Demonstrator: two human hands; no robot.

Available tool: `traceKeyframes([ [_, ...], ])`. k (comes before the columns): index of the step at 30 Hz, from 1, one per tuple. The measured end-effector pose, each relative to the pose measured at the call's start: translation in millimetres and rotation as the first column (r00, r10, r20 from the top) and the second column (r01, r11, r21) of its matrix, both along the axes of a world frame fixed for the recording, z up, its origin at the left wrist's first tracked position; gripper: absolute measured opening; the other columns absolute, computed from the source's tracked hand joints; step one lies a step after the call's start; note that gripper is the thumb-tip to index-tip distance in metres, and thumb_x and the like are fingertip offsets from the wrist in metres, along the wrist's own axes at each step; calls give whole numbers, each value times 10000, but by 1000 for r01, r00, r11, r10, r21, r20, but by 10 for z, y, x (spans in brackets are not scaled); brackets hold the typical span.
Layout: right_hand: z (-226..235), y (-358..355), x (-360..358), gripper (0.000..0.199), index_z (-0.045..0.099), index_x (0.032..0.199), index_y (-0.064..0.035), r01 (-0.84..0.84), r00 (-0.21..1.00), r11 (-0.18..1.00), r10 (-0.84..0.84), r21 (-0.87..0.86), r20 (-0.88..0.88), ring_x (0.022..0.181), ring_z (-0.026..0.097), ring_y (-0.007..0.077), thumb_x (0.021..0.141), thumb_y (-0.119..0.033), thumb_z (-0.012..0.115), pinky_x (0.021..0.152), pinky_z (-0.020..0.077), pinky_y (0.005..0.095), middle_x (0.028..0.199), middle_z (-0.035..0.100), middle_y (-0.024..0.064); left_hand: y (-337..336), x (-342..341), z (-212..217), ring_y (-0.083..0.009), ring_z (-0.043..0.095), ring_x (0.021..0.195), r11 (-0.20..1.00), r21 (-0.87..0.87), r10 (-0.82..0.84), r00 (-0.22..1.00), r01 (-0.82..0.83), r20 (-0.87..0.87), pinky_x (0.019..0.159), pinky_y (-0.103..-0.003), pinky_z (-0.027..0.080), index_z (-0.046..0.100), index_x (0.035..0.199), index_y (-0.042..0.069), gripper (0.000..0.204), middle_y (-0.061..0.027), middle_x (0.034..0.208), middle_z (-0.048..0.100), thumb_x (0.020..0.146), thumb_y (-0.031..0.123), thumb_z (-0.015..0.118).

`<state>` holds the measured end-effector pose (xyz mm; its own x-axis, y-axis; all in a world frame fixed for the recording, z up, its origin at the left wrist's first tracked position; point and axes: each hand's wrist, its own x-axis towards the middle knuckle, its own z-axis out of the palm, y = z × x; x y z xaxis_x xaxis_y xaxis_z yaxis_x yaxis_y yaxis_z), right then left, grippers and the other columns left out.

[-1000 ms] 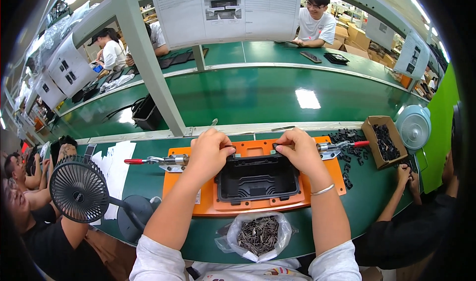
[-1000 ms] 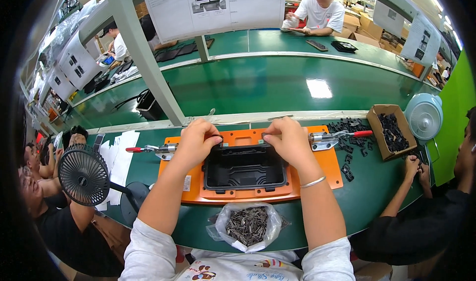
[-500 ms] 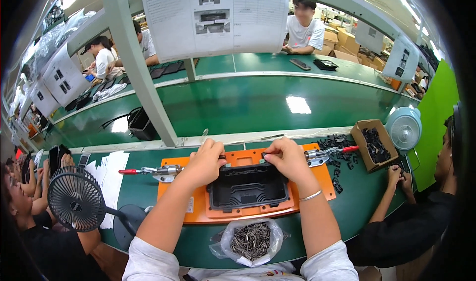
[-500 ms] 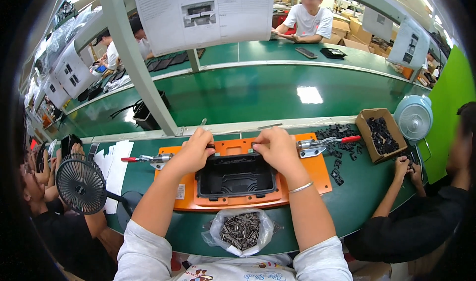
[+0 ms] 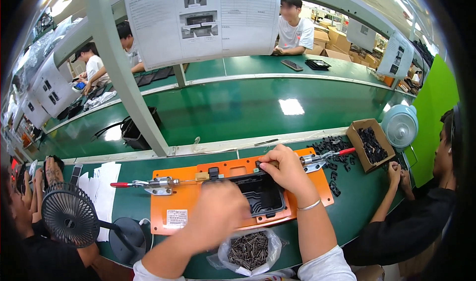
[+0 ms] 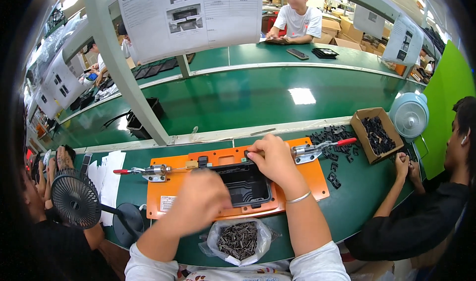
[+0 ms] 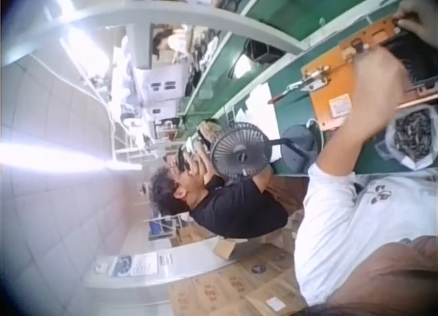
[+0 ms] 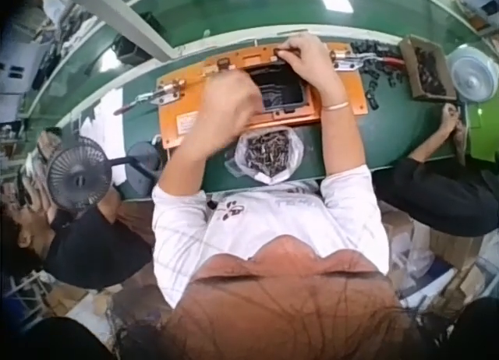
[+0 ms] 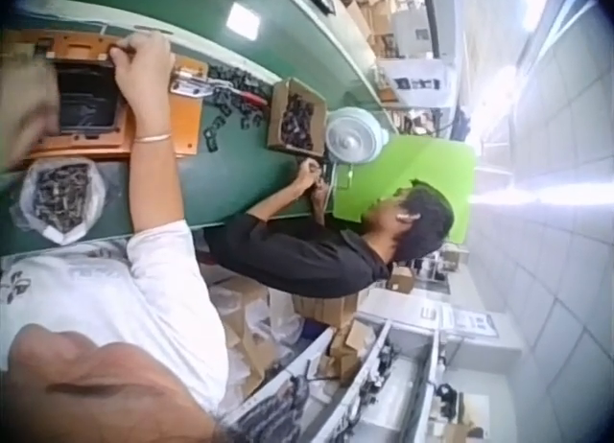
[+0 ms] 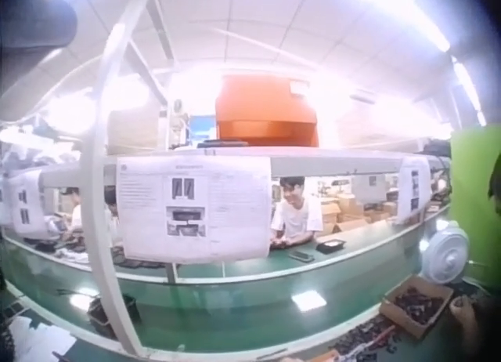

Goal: Assembling small components into a plastic housing using a manual jig.

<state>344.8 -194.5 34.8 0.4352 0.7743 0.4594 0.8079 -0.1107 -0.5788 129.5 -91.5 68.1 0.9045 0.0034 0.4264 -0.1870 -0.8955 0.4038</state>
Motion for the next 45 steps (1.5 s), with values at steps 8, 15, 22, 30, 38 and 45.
traceKeyframes([
  [8,19,37,-48,110,680,841,-30,-10,1000,1000,10,-4,7,776,544,285,751,-77,723,690,450,371,772,550,102,-810,-284,-259,-197,599,728,879,298,-214,866,372,-453,604,-298,451,622,768,42,96,-69,740,562,722,121,593],
  [15,28,-8,-45,124,676,868,-6,-30,1000,1000,30,-9,7,785,562,264,760,-54,713,682,470,339,797,547,108,-775,-252,-279,-204,606,709,887,250,-246,855,388,-457,603,-294,453,638,712,38,96,-67,744,584,710,119,585],
  [22,29,22,-47,135,660,887,22,-63,997,998,63,-17,-43,745,571,220,774,-40,700,673,478,303,824,521,101,-738,-265,-361,-212,614,770,891,261,-228,862,372,-452,635,-308,471,632,744,44,86,-88,818,597,740,113,580],
  [30,88,1,-64,192,647,906,20,-60,998,997,61,-44,10,723,564,209,769,-94,720,670,470,300,813,522,97,-717,-273,-360,-222,620,793,888,235,-264,858,395,-441,654,-312,485,604,844,25,134,-102,835,598,741,109,589],
  [38,440,-146,-299,202,637,847,5,-124,990,982,131,145,-43,756,594,249,727,-103,758,661,472,322,804,596,111,-538,-270,-99,-259,591,837,927,43,-343,887,374,-309,734,-362,469,535,924,11,167,-111,879,556,786,105,547],
  [45,748,-398,-706,161,679,825,-11,-662,737,749,644,-26,-204,683,626,214,751,-128,761,602,492,292,761,655,91,-386,-331,19,-334,567,899,946,-144,-297,954,290,-29,778,-402,465,506,959,-5,202,-172,964,536,767,34,551],
])
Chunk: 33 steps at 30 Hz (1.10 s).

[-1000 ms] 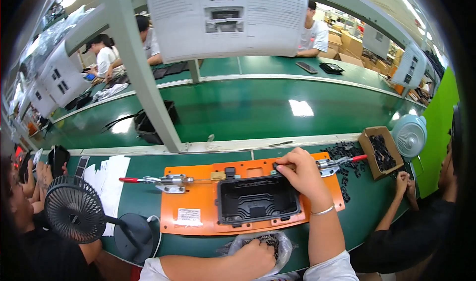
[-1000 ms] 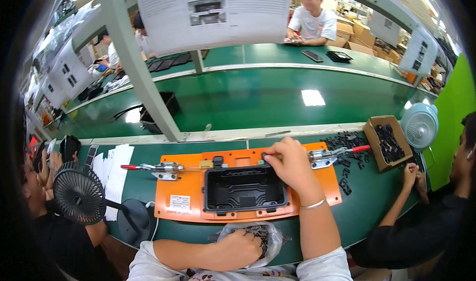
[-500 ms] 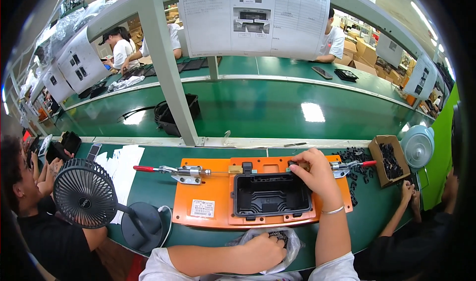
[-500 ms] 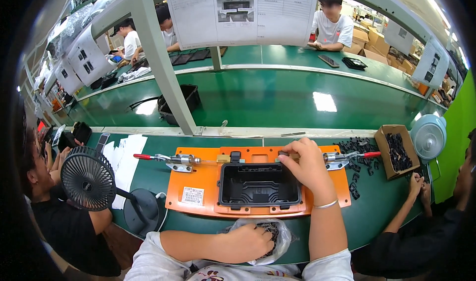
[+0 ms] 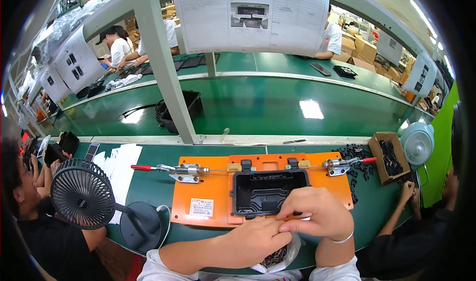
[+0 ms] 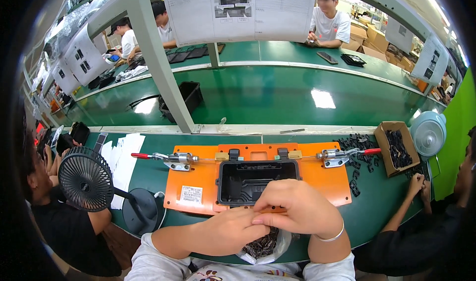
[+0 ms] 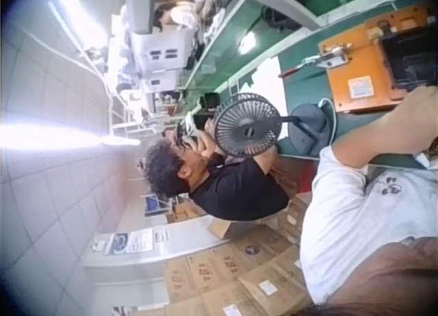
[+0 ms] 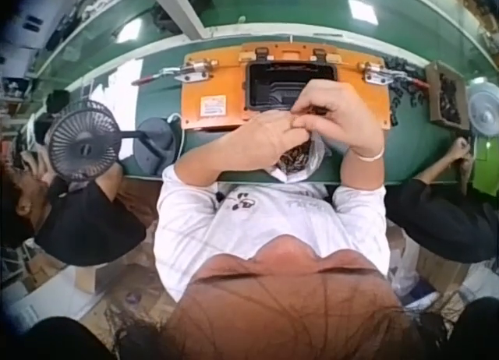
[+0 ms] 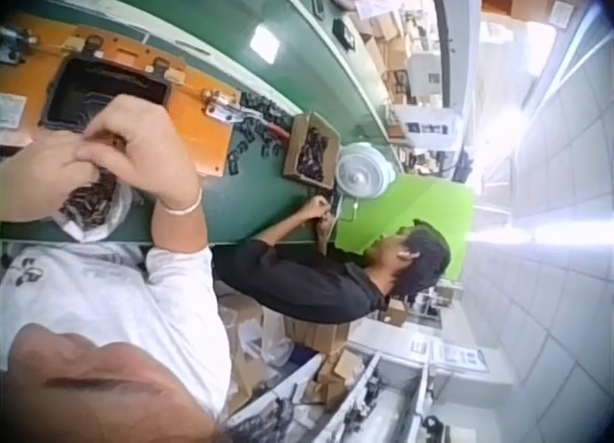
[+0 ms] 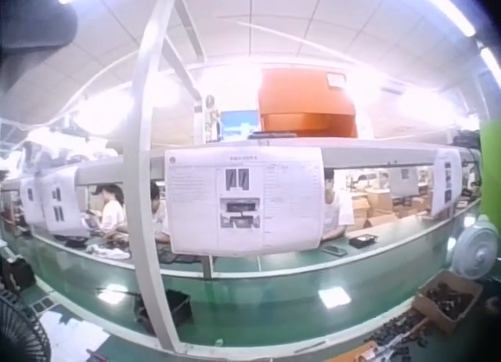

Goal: Assembling small components into a plastic housing using a manual jig.

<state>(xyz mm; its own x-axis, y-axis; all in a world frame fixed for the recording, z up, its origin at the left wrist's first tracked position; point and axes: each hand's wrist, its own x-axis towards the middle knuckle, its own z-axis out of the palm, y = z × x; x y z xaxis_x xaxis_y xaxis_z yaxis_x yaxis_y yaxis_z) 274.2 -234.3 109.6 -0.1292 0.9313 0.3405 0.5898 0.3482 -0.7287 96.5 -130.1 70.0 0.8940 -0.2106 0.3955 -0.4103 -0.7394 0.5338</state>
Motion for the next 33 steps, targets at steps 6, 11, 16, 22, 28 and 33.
traceKeyframes([
  [6,42,-113,-11,117,679,837,-9,20,998,997,-25,-81,-59,677,638,218,780,-98,729,606,499,282,776,662,95,6,-33,106,-311,583,865,990,-131,75,991,-60,108,745,-378,477,559,963,-5,235,-138,920,559,729,0,587],
  [11,3,-77,18,116,661,828,-38,1,985,999,-8,-42,-175,643,617,245,804,-140,711,578,487,302,732,621,89,92,27,140,-258,609,661,963,-166,256,908,-211,332,573,-319,493,627,893,-9,252,-121,837,636,663,-72,708],
  [16,10,-50,9,78,655,800,-15,47,994,997,-52,-53,-97,678,633,220,750,-27,713,598,488,287,757,646,90,89,72,107,-248,608,647,954,-162,294,900,-254,321,563,-312,488,623,859,-6,224,-112,798,640,664,-78,708],
  [22,-164,113,269,92,601,773,-26,363,896,910,-400,203,192,717,603,271,736,-23,685,639,483,348,760,602,99,260,76,82,-278,597,682,901,-137,434,848,-412,303,604,-357,485,615,877,1,223,-106,778,615,671,-79,643],
  [28,-435,147,771,98,606,789,7,605,687,753,-658,259,308,716,587,300,730,-8,683,645,479,359,766,576,120,555,169,84,-302,601,714,815,-86,572,772,-573,277,629,-355,484,618,886,-7,182,-137,798,610,725,-90,631],
  [33,-490,224,757,94,624,771,7,585,695,778,-626,228,353,692,588,300,717,-15,699,626,479,355,768,581,119,787,150,25,-319,585,711,729,-67,676,701,-681,229,627,-367,464,628,884,-15,144,-139,790,591,760,-85,605],
])
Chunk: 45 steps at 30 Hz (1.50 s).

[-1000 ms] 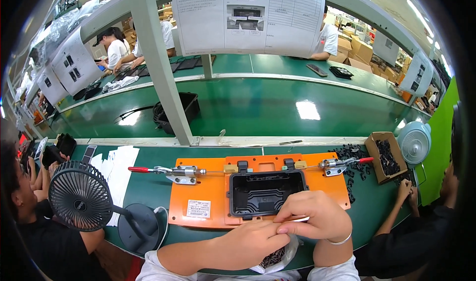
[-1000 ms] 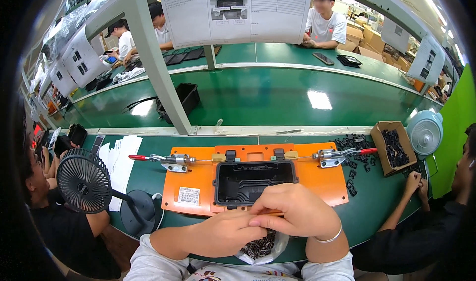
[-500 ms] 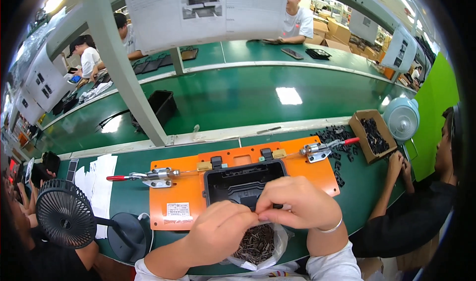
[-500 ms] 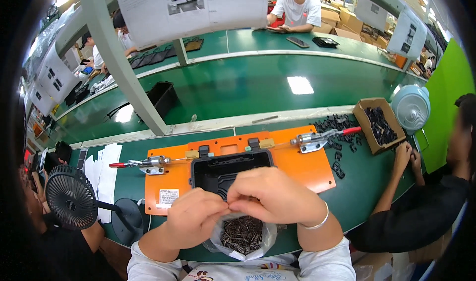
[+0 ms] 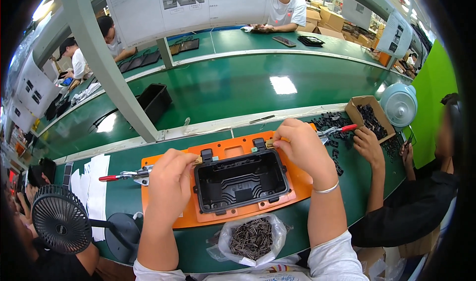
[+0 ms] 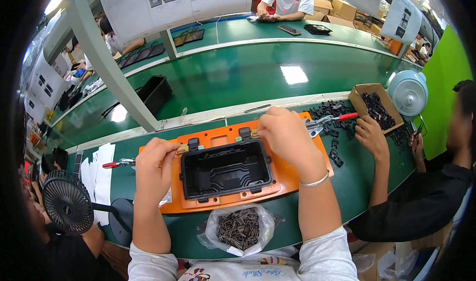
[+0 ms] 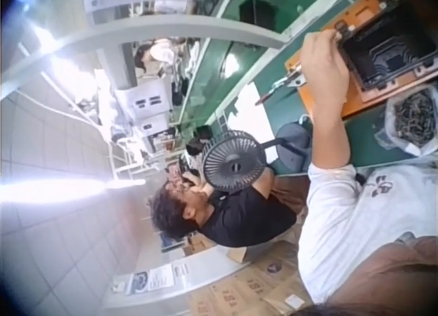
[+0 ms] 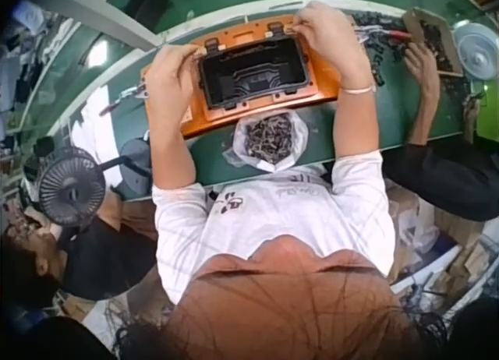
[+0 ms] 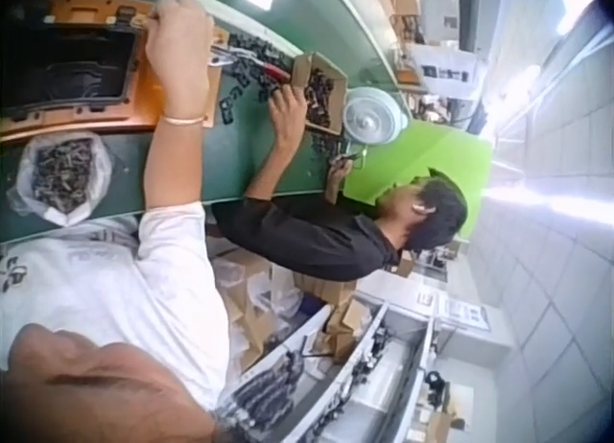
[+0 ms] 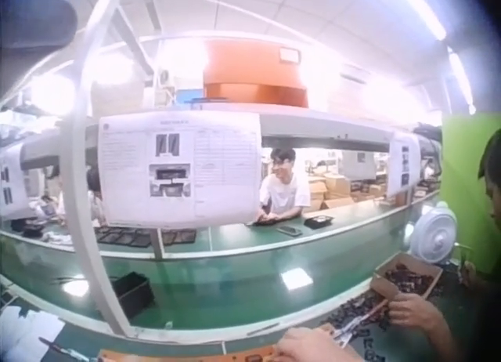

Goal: Assembling small components into a plastic housing using a manual jig.

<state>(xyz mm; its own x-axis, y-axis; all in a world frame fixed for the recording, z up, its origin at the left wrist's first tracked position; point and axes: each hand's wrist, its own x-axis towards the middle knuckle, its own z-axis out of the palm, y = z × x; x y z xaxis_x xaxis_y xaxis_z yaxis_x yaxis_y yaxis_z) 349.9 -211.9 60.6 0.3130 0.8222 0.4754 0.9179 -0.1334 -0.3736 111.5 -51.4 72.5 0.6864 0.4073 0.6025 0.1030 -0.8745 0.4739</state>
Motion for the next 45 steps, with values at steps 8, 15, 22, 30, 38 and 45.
traceKeyframes([
  [8,44,-13,-32,113,668,786,-16,-25,998,999,24,-25,-54,695,608,270,689,-2,724,632,500,344,778,593,105,103,72,-164,-279,572,738,995,91,43,999,-44,5,667,-370,425,643,862,17,122,-92,791,593,762,-50,621],
  [15,19,45,-88,140,679,802,-28,-109,994,991,108,77,19,757,605,260,678,-9,740,682,500,349,801,605,85,111,106,-229,-251,561,785,985,153,86,996,-84,-7,706,-357,410,660,856,27,118,-63,825,590,751,-25,646],
  [22,-3,32,-29,86,686,753,-72,-18,1000,998,20,60,-18,782,598,290,681,-75,733,710,484,396,805,617,85,120,109,-235,-249,561,796,984,153,97,995,-93,-23,723,-359,410,666,852,27,112,-60,826,591,749,-14,651],
  [30,13,54,-83,110,667,763,-53,16,994,998,-9,68,-105,773,598,304,692,-90,743,692,480,404,792,606,112,130,112,-237,-243,556,823,992,101,78,994,-70,-81,756,-354,405,674,839,26,114,-54,843,591,731,-10,658],
  [38,86,-21,-42,143,643,800,-15,71,978,990,-45,120,-205,748,592,309,726,-92,738,677,468,364,782,592,137,132,98,-233,-224,556,837,991,95,101,989,-91,-106,774,-343,397,701,859,44,127,-41,846,593,738,16,674],
  [45,113,-118,80,144,637,819,5,107,977,979,-70,174,-202,754,612,259,745,-82,726,696,484,324,806,629,124,114,30,-191,-220,558,853,978,163,160,973,-133,-164,801,-344,392,715,872,57,139,-36,853,597,744,26,670],
])
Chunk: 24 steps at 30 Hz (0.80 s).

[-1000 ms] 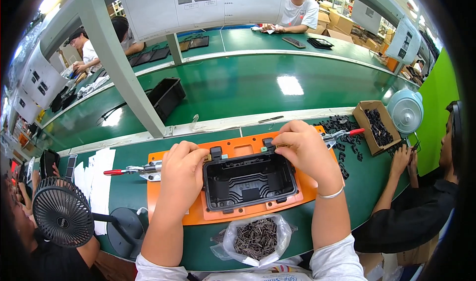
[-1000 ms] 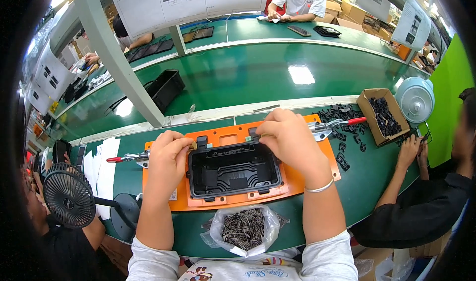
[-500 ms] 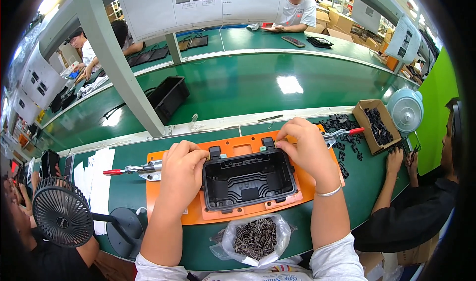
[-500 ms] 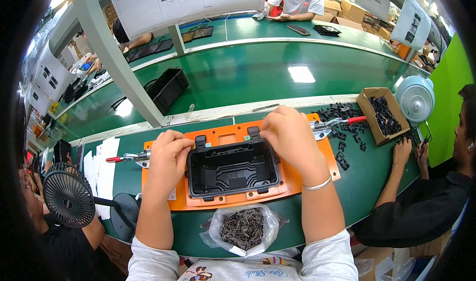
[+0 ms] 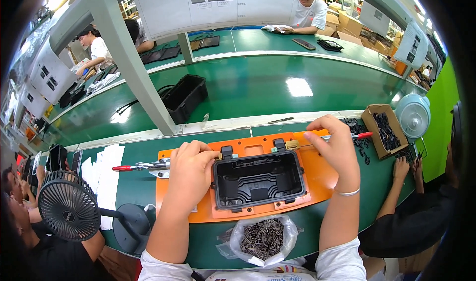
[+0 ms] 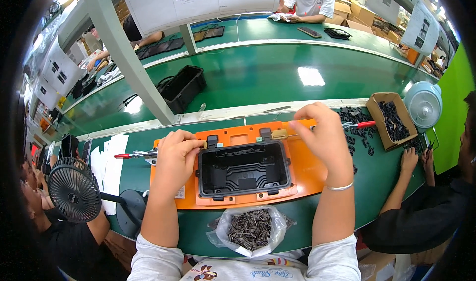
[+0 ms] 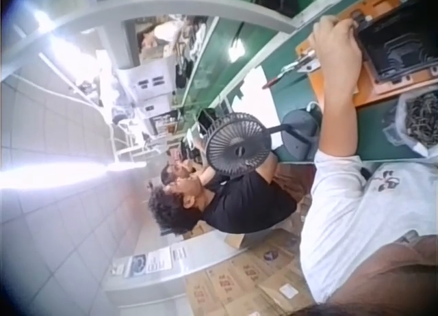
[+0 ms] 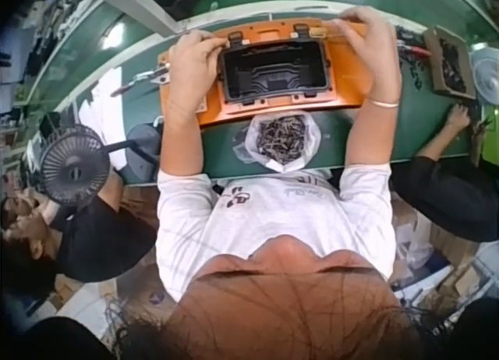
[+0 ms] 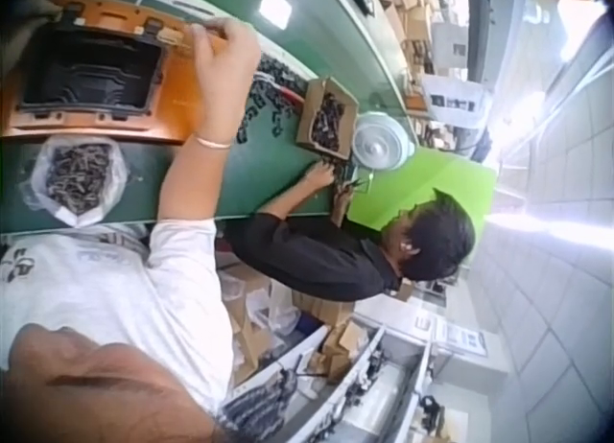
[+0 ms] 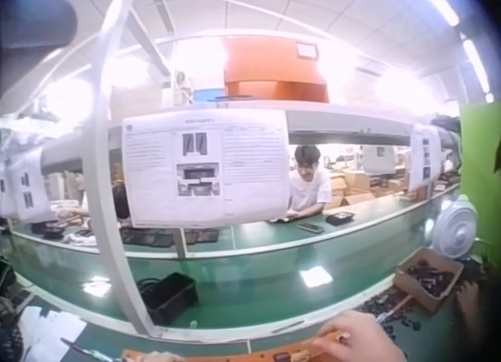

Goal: Assembling small components into a plastic housing using a manual jig.

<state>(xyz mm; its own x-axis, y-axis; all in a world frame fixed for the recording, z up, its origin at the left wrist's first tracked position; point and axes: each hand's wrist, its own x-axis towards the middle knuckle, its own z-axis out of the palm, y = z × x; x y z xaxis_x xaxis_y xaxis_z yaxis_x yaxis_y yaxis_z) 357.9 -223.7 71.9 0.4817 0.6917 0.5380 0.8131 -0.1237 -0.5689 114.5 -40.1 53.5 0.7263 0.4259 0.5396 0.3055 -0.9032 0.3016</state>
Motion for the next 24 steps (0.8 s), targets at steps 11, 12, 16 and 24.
traceKeyframes([
  [11,-299,-904,1003,500,573,1150,3,711,701,703,-707,12,-90,946,588,241,813,-336,718,815,469,355,1126,578,153,-109,-3,59,-248,564,980,996,62,-67,996,71,-60,882,-401,374,698,980,78,269,-75,997,612,741,-3,605],
  [12,-303,-870,969,528,552,1178,-3,723,629,691,-674,-27,-387,955,586,250,820,-357,712,796,472,372,1102,573,140,-113,-17,53,-254,562,1020,994,86,-64,995,71,-81,906,-418,365,691,1011,81,298,-85,1050,615,743,-2,592],
  [16,-555,-970,1249,455,505,1138,-22,601,415,724,80,340,-906,844,597,229,863,-338,683,716,495,350,893,541,63,-108,-32,2,-256,545,1078,995,49,-77,984,85,-161,956,-471,338,673,1075,86,343,-97,1147,601,753,11,579],
  [24,67,-541,1028,389,443,673,-120,231,660,676,420,700,-623,500,408,113,980,-355,483,500,354,264,543,374,-16,-127,-47,9,-263,540,1070,992,74,-87,980,102,-181,972,-492,328,673,1093,80,366,-100,1143,592,750,4,571],
])
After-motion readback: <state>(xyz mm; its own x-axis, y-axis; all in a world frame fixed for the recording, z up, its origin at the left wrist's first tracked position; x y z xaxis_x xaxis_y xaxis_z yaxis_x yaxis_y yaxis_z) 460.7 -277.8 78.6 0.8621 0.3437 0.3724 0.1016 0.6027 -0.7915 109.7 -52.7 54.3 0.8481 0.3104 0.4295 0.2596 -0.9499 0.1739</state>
